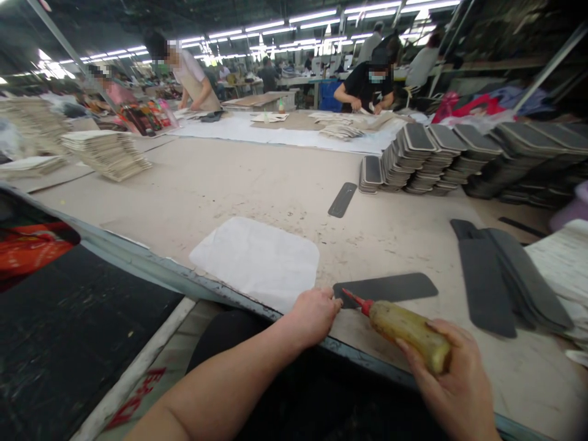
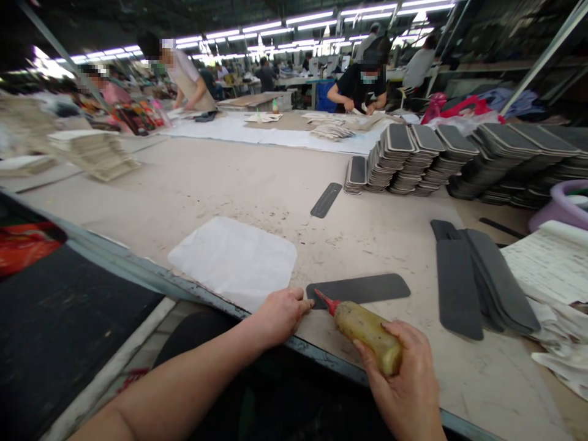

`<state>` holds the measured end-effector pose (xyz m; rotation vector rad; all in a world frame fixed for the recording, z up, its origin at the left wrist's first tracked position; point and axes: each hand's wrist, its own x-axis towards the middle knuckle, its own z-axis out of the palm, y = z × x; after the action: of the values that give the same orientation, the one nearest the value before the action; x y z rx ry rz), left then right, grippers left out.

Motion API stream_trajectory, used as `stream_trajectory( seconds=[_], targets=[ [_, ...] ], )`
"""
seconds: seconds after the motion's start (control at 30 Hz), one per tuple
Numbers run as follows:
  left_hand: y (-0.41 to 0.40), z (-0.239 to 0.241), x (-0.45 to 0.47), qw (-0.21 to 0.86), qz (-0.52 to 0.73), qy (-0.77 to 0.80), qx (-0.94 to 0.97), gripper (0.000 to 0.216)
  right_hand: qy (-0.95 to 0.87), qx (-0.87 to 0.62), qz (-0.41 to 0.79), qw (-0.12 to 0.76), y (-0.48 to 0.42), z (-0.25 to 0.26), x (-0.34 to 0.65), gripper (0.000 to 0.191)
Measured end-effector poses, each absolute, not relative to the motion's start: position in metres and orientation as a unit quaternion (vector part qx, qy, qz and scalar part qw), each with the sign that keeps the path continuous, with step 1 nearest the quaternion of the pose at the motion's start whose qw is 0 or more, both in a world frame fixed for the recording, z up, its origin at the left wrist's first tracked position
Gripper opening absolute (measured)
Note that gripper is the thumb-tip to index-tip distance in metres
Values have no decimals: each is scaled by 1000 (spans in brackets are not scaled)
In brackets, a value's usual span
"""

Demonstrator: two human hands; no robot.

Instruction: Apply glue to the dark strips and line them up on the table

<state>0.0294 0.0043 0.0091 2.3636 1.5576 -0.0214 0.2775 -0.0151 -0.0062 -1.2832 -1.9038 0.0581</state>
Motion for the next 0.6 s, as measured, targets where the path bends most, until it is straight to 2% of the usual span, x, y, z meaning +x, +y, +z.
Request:
stream_trajectory(
  seconds=[0.6],
  targets=[
    [9, 6, 35, 139, -16, 546, 826, 25, -775, -487, 47, 400, -13, -16, 271, 36]
  ],
)
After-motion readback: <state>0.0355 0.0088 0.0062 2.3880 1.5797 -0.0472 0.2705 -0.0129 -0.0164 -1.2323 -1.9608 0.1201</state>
